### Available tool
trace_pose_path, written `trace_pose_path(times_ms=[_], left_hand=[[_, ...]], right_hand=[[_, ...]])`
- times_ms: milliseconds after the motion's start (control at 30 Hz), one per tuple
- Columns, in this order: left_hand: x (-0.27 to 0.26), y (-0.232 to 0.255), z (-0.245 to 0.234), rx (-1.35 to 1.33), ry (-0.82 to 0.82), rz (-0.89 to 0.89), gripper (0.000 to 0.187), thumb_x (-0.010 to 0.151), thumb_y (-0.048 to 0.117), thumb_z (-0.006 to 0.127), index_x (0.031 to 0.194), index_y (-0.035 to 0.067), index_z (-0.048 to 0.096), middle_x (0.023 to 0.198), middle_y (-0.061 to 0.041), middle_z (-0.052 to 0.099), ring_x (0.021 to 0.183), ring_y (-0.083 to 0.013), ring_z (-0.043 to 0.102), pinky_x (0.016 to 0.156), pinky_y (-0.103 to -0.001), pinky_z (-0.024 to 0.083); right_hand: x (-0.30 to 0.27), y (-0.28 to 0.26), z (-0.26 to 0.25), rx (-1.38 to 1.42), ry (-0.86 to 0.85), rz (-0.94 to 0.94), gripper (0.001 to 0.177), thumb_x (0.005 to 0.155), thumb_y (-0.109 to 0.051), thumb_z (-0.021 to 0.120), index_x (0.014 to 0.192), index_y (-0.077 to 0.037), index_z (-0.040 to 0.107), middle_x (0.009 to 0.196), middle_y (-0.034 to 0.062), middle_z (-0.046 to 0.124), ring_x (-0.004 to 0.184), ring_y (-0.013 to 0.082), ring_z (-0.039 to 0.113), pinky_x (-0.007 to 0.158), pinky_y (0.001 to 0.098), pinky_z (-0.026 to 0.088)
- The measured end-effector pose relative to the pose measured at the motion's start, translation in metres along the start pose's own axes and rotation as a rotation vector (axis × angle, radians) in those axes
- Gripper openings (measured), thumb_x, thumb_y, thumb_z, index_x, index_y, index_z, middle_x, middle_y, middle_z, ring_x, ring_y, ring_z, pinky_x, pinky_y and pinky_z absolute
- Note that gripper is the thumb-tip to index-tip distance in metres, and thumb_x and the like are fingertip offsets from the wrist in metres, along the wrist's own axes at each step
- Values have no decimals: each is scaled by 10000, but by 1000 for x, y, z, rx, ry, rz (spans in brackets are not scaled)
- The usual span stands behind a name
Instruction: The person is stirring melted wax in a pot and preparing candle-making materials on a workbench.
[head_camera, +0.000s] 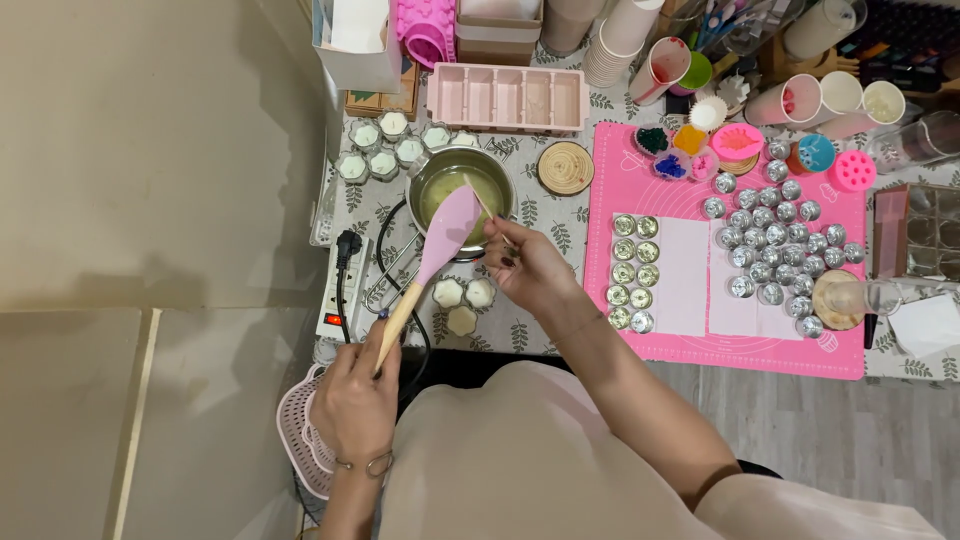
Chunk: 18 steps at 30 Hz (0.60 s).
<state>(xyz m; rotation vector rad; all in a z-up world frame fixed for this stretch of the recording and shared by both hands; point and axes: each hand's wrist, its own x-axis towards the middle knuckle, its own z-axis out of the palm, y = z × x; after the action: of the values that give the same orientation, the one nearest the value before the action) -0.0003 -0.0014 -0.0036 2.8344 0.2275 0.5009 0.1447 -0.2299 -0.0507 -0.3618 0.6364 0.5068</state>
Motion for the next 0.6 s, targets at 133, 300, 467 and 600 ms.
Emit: trace_pose_path(times_ms=[133, 300, 467, 600], left_hand=[[2, 2, -1, -18, -18, -11, 264, 879, 270, 797, 1142, 249, 807, 769, 1, 657, 620, -211, 629, 567, -354, 496], [5, 3, -1, 29, -60, -28, 279, 874, 284, 793, 1152, 261, 803, 748, -2, 657, 604, -232, 635, 548, -373, 497], [6, 1, 3, 38, -67, -61, 245, 895, 302, 778, 1138, 271, 800, 766, -2, 665, 602, -242, 642, 525, -378, 492], [9, 1, 0, 59, -96, -110, 244, 899, 342, 771, 1132, 276, 800, 759, -8, 664, 584, -245, 640, 508, -377, 489]], right_hand=[[7, 4, -14, 8, 60, 14, 128, 1031, -88, 537, 948, 4, 568, 770, 35, 605, 550, 70, 321, 497, 204, 313], [-3, 6, -8, -105, 141, -40, 122, 1012, -83, 539, 935, 4, 579, 762, 32, 597, 539, 67, 317, 491, 218, 302], [-14, 16, -8, -181, 128, -86, 127, 1011, -97, 544, 950, 7, 586, 716, 32, 598, 524, 70, 343, 479, 237, 308], [-31, 20, 12, -861, 232, -606, 171, 1047, -178, 506, 1002, -35, 589, 637, 91, 670, 400, 105, 403, 389, 294, 302]])
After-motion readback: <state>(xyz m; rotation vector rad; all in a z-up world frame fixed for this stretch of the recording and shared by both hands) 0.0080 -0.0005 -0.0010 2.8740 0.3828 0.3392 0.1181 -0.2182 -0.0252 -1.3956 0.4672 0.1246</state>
